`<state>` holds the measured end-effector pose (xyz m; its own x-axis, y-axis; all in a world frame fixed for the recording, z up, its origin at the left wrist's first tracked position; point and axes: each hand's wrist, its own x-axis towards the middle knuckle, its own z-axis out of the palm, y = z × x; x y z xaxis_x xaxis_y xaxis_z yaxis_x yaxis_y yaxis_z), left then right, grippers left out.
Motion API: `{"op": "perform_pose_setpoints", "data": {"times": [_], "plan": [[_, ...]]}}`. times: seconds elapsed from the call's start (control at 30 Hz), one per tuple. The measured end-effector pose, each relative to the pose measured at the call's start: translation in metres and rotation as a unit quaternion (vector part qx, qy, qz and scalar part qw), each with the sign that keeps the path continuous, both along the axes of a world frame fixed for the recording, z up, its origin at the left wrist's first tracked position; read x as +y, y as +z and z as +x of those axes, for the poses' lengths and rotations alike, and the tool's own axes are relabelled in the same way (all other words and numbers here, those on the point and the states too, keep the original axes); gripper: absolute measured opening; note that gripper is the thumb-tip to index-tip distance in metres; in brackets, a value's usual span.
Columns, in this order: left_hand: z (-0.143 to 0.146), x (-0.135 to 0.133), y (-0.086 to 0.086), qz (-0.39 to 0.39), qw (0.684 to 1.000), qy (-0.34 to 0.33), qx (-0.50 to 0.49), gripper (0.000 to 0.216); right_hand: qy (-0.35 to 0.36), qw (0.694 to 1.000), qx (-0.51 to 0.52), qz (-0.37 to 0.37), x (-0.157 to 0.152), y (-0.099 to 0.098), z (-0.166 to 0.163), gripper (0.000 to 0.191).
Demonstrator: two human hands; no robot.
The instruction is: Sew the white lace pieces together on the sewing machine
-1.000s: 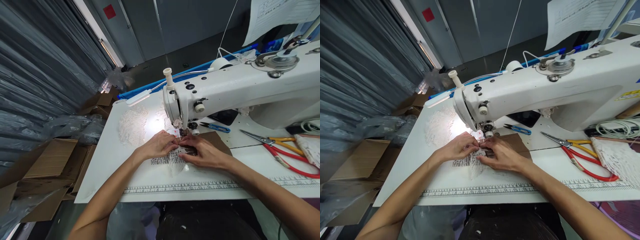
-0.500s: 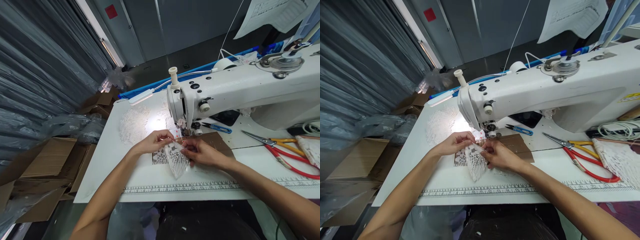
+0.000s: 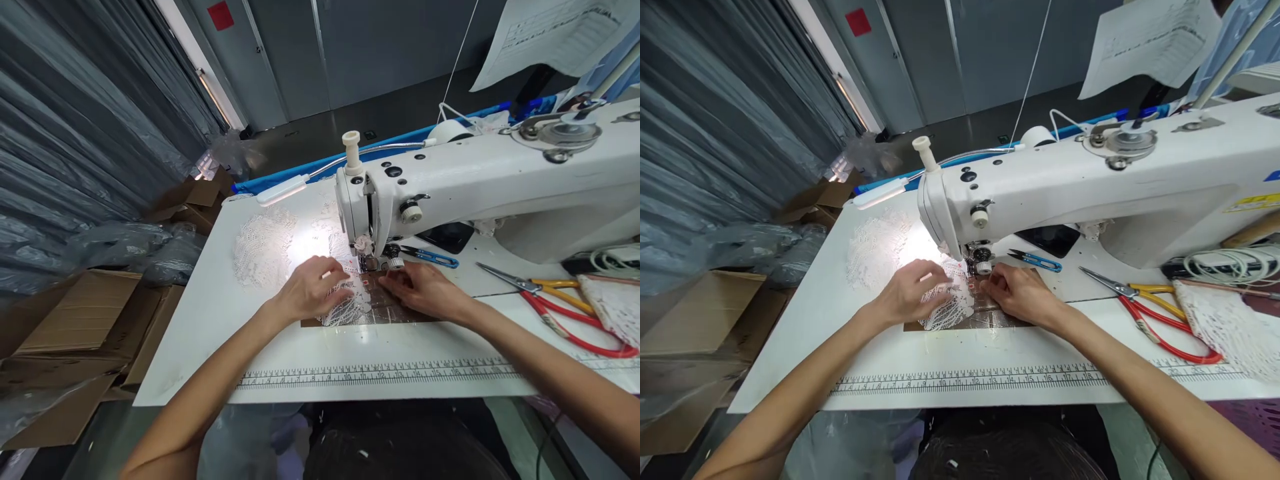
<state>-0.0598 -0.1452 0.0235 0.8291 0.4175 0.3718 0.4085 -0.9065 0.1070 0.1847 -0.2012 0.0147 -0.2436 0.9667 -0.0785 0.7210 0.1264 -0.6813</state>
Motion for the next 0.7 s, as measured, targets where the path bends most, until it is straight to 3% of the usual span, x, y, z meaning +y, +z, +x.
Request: {"op": "perform_pose_setpoints", "data": {"times": [0.1,0.23,0.37,0.5,0.6,0.7], "plan": [[-0.01,-0.014,-0.003,0.011,0.991,-0.125,0.045,0.018,0.067,0.985,-0.118,0.108,0.01,-0.004,0.002,0.034],[-0.004,-0.016,-0.018,0.083,0.988,-0.13,0.031,0.016,0.15,0.942,-0.26,0.147,0.013,-0.002,-0.013,0.04],[0.003,-0.012,-0.028,0.106,0.988,-0.113,-0.028,0.013,0.149,0.926,-0.301,0.174,0.013,-0.002,-0.022,0.039],[0.003,-0.012,-0.028,0.067,0.993,-0.09,-0.047,0.01,0.12,0.939,-0.26,0.193,0.01,-0.012,-0.016,0.039],[0.003,-0.012,-0.03,0.027,0.993,-0.067,-0.096,0.01,0.073,0.968,-0.14,0.196,0.005,-0.02,-0.006,0.034],[0.003,-0.011,-0.032,0.0,0.99,-0.053,-0.133,0.01,0.118,0.973,0.008,0.199,-0.001,-0.024,0.0,0.026]]}}
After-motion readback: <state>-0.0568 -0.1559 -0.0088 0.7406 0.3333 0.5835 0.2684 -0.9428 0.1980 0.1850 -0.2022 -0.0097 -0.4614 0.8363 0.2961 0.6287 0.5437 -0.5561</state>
